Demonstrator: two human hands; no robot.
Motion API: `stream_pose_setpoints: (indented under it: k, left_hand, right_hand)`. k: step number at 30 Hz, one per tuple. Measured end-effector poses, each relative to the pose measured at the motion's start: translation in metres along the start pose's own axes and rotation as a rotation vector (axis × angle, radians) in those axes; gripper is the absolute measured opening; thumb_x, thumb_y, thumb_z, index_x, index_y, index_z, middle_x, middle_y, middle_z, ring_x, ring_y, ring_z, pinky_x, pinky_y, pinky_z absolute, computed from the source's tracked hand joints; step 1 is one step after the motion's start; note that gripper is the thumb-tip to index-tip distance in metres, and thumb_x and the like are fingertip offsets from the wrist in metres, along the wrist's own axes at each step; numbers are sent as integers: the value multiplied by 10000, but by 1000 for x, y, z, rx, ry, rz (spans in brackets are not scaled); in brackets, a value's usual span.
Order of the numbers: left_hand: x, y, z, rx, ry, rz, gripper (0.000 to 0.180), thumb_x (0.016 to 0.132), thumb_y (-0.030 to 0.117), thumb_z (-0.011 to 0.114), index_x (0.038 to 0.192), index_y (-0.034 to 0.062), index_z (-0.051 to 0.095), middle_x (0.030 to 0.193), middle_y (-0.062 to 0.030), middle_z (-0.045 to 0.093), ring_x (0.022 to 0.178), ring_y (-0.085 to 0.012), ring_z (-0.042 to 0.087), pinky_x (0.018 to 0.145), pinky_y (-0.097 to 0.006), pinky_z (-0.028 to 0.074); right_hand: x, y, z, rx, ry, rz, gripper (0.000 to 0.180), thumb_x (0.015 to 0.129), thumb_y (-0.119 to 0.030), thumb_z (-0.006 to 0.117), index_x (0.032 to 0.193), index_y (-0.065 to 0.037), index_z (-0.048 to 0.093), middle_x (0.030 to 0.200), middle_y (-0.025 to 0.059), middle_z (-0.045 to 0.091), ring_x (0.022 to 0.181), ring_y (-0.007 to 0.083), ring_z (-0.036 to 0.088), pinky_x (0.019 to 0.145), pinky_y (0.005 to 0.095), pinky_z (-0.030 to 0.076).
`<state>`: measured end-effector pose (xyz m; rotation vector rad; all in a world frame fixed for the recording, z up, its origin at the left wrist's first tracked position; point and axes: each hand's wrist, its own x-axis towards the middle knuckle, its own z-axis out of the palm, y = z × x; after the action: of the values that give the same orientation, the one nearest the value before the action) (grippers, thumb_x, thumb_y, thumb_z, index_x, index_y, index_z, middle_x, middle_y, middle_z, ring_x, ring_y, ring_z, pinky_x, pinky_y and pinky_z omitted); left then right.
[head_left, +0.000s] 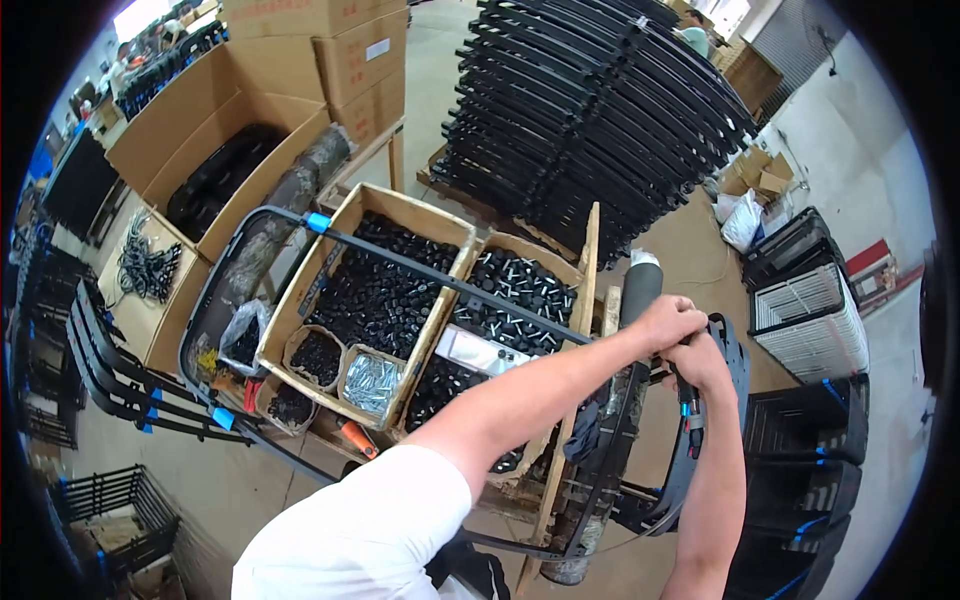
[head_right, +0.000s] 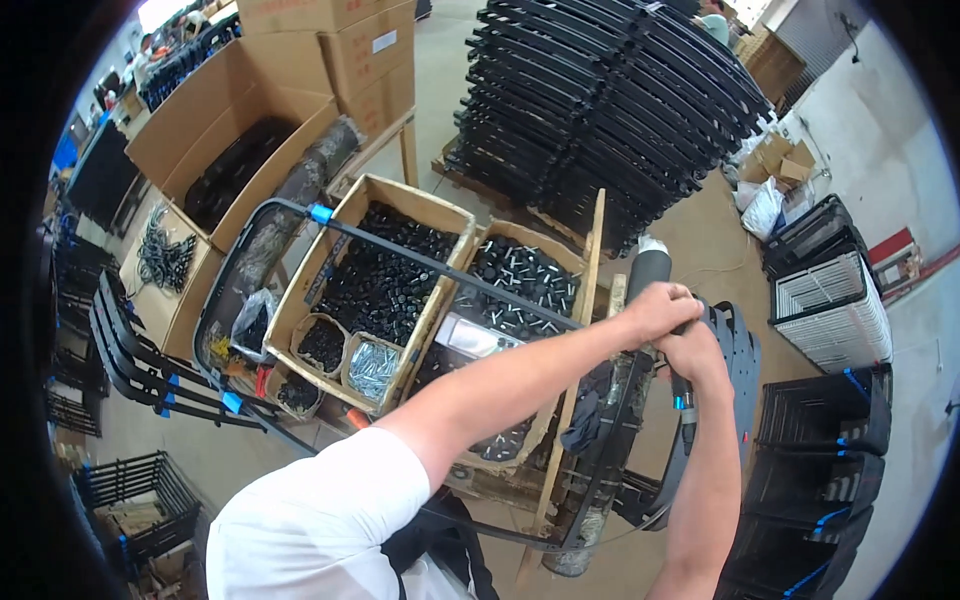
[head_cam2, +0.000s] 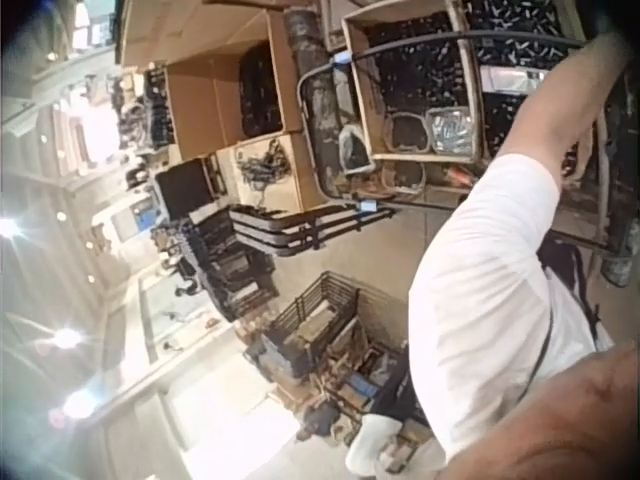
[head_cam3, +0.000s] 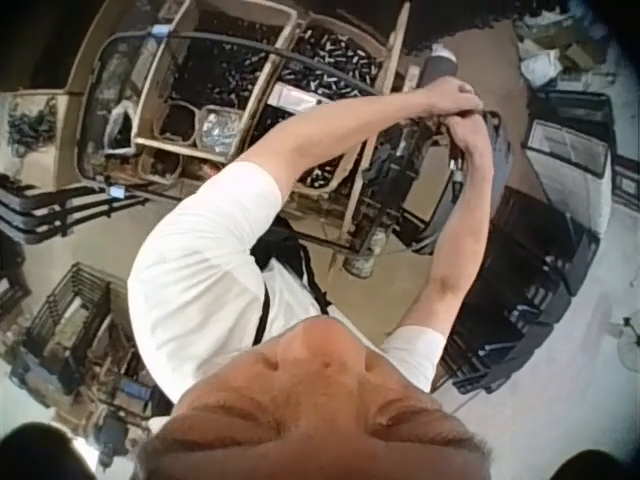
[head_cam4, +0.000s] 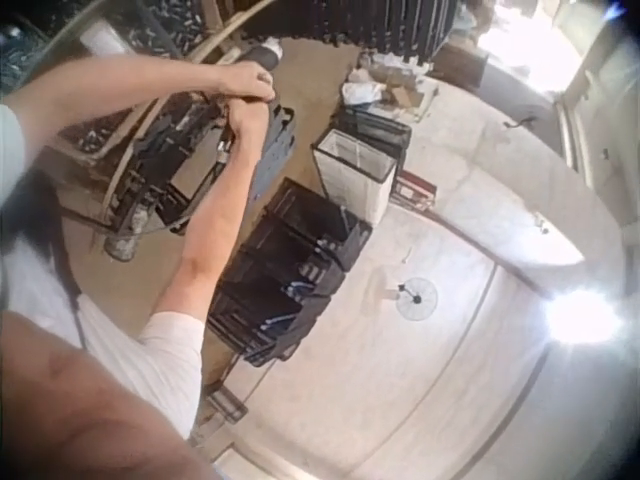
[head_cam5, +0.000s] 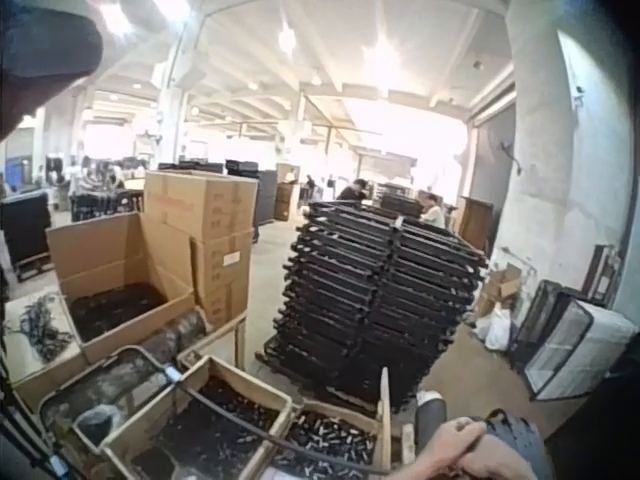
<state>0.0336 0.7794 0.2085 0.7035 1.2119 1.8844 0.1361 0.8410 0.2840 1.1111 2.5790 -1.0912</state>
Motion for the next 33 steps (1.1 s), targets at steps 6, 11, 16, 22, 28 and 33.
stream_pose_setpoints:
  k: [6,11,16,22,28,33]
  left_hand:
    - [-56,63,-144,-15,191,28,236,895,241,706,941,10,724,857,-30,676,781,-104,597,693,-284,496]
    - [-94,99,-247,72,286,26,190,921,228,705,902,38,714,846,-23,669,776,-113,605,704,-300,501]
    - [-108,99,-292,-46,281,-37,172,938,232,691,934,61,706,855,-20,664,775,-108,604,689,-295,498]
    - [-116,104,-300,-38,283,-22,199,934,252,699,943,53,708,877,-27,670,794,-109,600,712,-297,498]
    - [-117,100,-306,-52,285,-30,249,906,279,691,948,37,729,849,-37,682,745,-118,606,676,-312,503]
    - [-117,101,-303,-6,246,-64,230,943,271,687,967,44,712,914,-13,672,832,-101,595,759,-295,497]
  right_hand:
    - [11,-131,88,-213,-176,-100,463,847,-390,679,983,52,705,706,135,724,605,229,723,630,376,580]
    - [15,-213,161,-149,-244,-168,490,833,-341,691,1146,35,688,785,135,751,584,202,717,684,362,585]
    - [14,-249,195,-257,-221,-167,501,852,-319,666,1193,49,668,767,125,746,579,210,715,690,361,583]
    - [23,-254,211,-236,-193,-156,426,858,-341,709,999,60,683,769,145,736,534,192,678,513,357,537]
    - [14,-260,214,-228,-195,-154,405,864,-328,693,958,66,685,755,145,733,534,198,684,521,371,542]
    - [31,-244,218,-316,-203,-168,364,890,-288,667,952,70,683,736,152,721,534,216,687,560,372,554]
